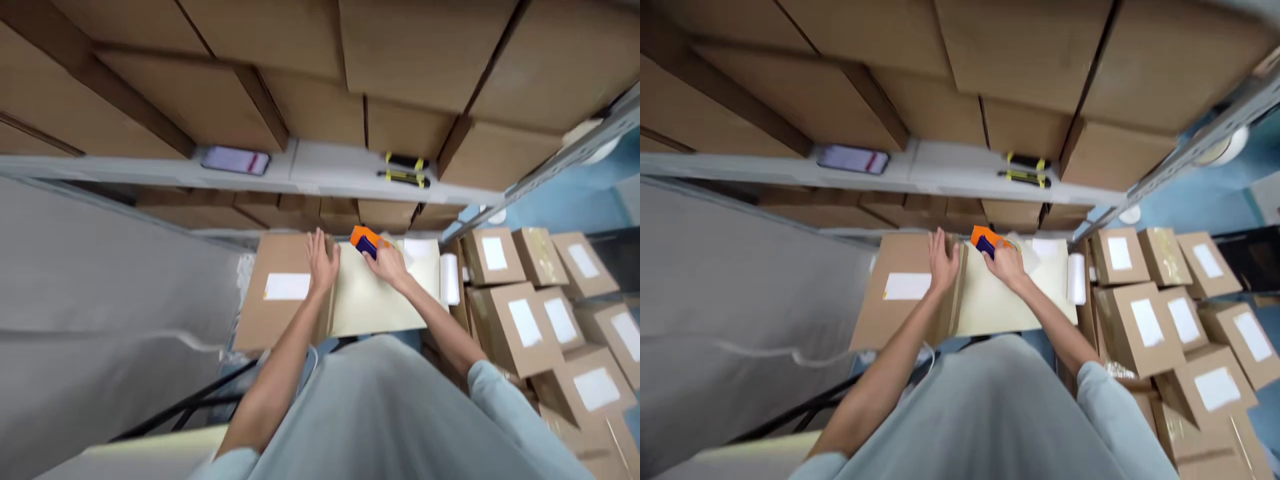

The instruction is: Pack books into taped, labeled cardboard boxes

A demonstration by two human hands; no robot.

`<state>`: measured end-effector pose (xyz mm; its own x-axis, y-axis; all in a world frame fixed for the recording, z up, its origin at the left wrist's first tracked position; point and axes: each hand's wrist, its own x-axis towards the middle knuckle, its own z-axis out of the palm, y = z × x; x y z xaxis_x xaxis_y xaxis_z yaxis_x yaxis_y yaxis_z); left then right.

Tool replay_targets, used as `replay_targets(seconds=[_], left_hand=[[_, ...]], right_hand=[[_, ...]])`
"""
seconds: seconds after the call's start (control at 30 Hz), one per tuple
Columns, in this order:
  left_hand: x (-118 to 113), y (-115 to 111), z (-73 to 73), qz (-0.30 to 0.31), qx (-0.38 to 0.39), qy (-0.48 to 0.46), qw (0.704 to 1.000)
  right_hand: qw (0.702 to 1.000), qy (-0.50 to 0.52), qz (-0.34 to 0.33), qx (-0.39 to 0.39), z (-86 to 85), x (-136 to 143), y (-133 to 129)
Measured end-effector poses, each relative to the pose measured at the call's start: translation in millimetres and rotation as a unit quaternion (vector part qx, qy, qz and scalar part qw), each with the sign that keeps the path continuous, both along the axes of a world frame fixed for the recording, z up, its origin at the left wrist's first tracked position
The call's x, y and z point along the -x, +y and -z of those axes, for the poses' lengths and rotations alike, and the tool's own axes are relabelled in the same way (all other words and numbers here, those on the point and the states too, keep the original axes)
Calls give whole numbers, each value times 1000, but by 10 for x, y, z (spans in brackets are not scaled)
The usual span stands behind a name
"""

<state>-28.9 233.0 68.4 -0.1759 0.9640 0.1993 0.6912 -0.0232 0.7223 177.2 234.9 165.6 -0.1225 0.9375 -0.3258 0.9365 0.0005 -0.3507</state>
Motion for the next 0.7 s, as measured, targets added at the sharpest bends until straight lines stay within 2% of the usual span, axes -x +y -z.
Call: replay_targets(seconds=[0.1,0.2,0.3,0.4,0.47,0.53,0.63,0.7], left_hand=[[-207,32,-275,10,-124,-1,992],[-345,268,-606,34,-215,16,976],[-374,553,-931,18,-238,16,971],[-359,623,-1127,4,-240,16,971],[-348,506,-1146,5,-242,19,970],[-329,306,-1073,8,-241,24,970],[-265,-49,-837,3,-208,25,978],[-182,-296,-630,-2,-154,22,988]], right_hand=[[996,7,37,-75,-368,133,292],[988,28,-5,-150,-734,333,727],[976,15,-86,-198,-1032,524,1195],[976,-42,-104,-185,-1179,660,1574],[979,-68,-99,-165,-1195,713,1740],[979,-75,-98,-163,-1168,734,1842],[977,-72,-100,-174,-1080,709,1918],[975,-60,-98,-189,-965,656,1927]])
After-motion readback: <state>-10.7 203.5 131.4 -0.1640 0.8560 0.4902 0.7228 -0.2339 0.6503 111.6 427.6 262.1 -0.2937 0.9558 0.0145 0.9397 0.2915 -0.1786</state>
